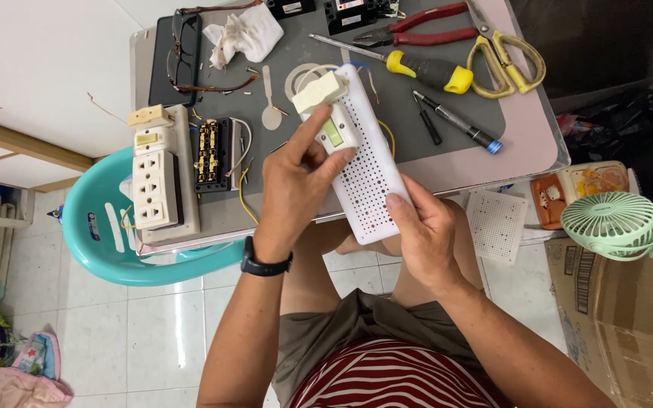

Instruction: The person strips the insulation from electrical wires using wire cutters and then connects them to a white electrical outlet. They use a screwdriver to secure the wires into the terminal screws of the outlet and a multimeter to test the connections.

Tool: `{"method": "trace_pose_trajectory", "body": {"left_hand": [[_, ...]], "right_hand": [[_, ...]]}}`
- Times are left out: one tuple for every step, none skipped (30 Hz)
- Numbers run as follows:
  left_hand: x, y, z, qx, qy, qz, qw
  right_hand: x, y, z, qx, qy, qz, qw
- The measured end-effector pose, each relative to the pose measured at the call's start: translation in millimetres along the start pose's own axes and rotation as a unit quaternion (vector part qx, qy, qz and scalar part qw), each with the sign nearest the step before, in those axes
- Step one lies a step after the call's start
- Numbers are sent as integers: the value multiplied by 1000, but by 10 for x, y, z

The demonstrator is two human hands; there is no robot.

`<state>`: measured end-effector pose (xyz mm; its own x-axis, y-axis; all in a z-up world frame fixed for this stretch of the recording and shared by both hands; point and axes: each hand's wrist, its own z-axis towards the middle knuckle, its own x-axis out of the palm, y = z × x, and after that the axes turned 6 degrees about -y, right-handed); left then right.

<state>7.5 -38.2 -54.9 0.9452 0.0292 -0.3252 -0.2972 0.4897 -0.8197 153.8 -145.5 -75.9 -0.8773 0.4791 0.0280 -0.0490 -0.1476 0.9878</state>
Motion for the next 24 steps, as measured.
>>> {"method": "trace_pose_trajectory", "body": {"left_hand": [[-32, 7, 17, -25, 29, -2, 999], [-24, 83, 36, -25, 29, -1, 999], [-16, 160, 55, -37, 48, -6, 998], [-9, 237, 72, -50, 67, -11, 996], [6, 260, 72, -50, 67, -11, 996], [27, 283, 78, -67, 82, -6, 994], [48, 306, 86, -84, 98, 0, 992], [50, 264, 107, -85, 98, -1, 992], [52, 224, 127, -89, 110, 28, 989], [48, 184, 141, -95, 122, 58, 986], [55, 188, 151, -96, 122, 58, 986], [61, 192, 168, -98, 129, 80, 984], [63, 198, 186, -100, 136, 101, 981], [66, 181, 195, -102, 133, 102, 981], [65, 169, 204, -105, 139, 121, 977], [54, 158, 204, -109, 144, 140, 973], [44, 107, 197, -113, 140, 141, 974], [29, 56, 194, -117, 159, 176, 964], [11, 4, 194, -122, 178, 211, 953], [13, 4, 192, -125, 173, 213, 954], [14, 2, 191, -123, 184, 224, 949], [20, -1, 193, -121, 195, 235, 945], [27, 1, 204, -124, 189, 236, 945], [28, 5, 204, -123, 194, 239, 943]], "right_hand": [[-5, -15, -7, 24, -2, 2, 1000], [-9, -31, -9, 25, -2, 2, 1000], [-13, -50, -10, 34, -2, -1, 999], [-16, -68, -14, 43, -1, -4, 999], [-14, -93, -11, 44, -1, -3, 999], [-15, -117, -3, 50, -4, -10, 999], [-16, -142, 7, 57, -7, -16, 998], [-38, -144, 23, 58, -7, -17, 998], [-60, -148, 37, 72, -6, -16, 997], [-79, -153, 48, 86, -4, -15, 996], [-86, -93, 47, 87, -3, -16, 996], [-90, -30, 56, 86, 3, -48, 995], [-91, 33, 64, 85, 10, -81, 993], [-96, 133, 71, 85, 13, -81, 993], [-95, 232, 77, 73, 32, -154, 985], [-90, 330, 80, 60, 54, -226, 971], [-128, 184, 68, 60, 59, -227, 970], [-160, 40, 63, -8, 34, -287, 957], [-190, -102, 58, -76, 9, -343, 936], [-230, -188, 126, -78, 15, -342, 936], [-269, -271, 194, -199, -43, -397, 895], [-310, -353, 269, -316, -100, -441, 834], [-287, -280, 374, -320, -95, -439, 834], [-260, -209, 471, -333, -64, -400, 852]]}}
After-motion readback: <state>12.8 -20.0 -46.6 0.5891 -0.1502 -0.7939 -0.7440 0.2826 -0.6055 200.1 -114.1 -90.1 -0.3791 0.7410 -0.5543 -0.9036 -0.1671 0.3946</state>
